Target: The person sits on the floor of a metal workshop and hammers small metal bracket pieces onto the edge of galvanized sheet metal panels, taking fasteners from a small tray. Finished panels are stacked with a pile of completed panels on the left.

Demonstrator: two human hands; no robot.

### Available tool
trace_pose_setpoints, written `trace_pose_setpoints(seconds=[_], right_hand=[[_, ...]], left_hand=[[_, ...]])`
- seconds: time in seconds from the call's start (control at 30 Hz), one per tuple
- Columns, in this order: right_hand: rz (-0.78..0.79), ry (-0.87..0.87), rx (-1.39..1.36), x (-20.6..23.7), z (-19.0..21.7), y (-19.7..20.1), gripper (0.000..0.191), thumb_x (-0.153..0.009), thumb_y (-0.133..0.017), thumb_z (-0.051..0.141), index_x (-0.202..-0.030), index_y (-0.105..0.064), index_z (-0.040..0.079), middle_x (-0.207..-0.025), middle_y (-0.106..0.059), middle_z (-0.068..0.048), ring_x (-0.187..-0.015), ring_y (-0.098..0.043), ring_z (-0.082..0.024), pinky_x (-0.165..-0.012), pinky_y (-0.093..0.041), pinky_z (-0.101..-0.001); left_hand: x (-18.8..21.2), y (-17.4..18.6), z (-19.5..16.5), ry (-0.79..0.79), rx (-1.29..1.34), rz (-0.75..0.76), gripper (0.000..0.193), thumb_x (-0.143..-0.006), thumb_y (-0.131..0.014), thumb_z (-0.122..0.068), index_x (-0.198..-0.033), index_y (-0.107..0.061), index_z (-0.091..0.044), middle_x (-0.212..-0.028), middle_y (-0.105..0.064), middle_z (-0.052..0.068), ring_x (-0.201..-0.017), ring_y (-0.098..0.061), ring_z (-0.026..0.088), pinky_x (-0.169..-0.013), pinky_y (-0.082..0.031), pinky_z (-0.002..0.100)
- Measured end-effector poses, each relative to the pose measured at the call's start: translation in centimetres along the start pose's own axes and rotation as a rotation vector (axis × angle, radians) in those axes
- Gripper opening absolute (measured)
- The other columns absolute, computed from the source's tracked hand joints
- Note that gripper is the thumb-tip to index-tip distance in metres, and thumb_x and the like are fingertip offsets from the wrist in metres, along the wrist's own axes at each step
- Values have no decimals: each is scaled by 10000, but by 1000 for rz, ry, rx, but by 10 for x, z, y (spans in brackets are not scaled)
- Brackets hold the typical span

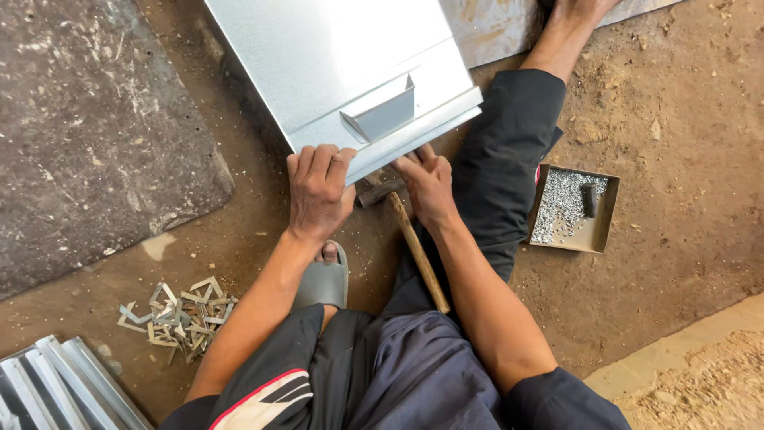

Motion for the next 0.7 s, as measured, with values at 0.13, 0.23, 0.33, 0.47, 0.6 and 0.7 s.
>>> trace_pose_setpoints(seconds=[0.13, 0.23, 0.33, 0.47, 0.6, 0.7], right_hand=[[47, -50, -94, -11, -16, 1, 200, -958, -669, -53, -1132, -690, -151, -1129, -685, -139, -947, -619, -157, -883, -497, -312], [31, -54, -105, -9, -21, 7, 222, -950, -682, -15, -1151, -696, -110, -1104, -694, -109, -903, -607, -138, -836, -495, -293], [53, -37, -56, -9, -21, 7, 206, -961, -689, 27, -1079, -685, -142, -1153, -704, -115, -981, -659, -152, -930, -545, -314], [42, -61, 0, -11, -18, 10, 305, -974, -712, 60, -1183, -663, -157, -1177, -695, -121, -982, -637, -160, -915, -526, -325], [-8, -152, 497, 13, -20, 30, 465, -872, -771, 188, -1236, -609, -52, -1143, -696, -144, -1021, -684, -208, -918, -569, -341], [173, 78, 1224, 53, -6, 20, 753, -694, -931, 279, -1230, -561, -98, -1109, -643, -247, -1012, -642, -370, -834, -510, -402]], left_hand=[[9, -10, 8, 1, -3, -18, 536, -668, -761, -1, -1180, -626, -84, -1060, -546, 72, -966, -528, 277, -825, -365, 428], [12, -12, 8, 5, -7, -17, 537, -675, -764, 2, -1186, -625, -88, -1062, -544, 68, -969, -528, 272, -834, -368, 428], [13, -14, 9, 17, -19, 2, 544, -680, -767, 7, -1196, -622, -85, -1072, -547, 67, -970, -528, 267, -834, -368, 424], [11, -13, 8, 6, -76, 13, 532, -712, -813, -44, -1204, -614, -84, -1071, -546, 74, -973, -530, 267, -857, -379, 423], [8, -4, 3, -15, 29, 2, 549, -752, -872, -248, -1189, -602, -54, -1033, -556, 109, -950, -540, 275, -841, -392, 432], [-8, 6, 7, -23, 192, -72, 448, -879, -863, -294, -1169, -619, -56, -1016, -609, 98, -955, -580, 257, -871, -423, 417]])
Point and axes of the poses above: each hand's wrist, its own x-axis away from the middle knuckle, its own y-axis out of the back of the hand, z = x × y, the point moved 10 cm from there along -x, towards the middle knuckle
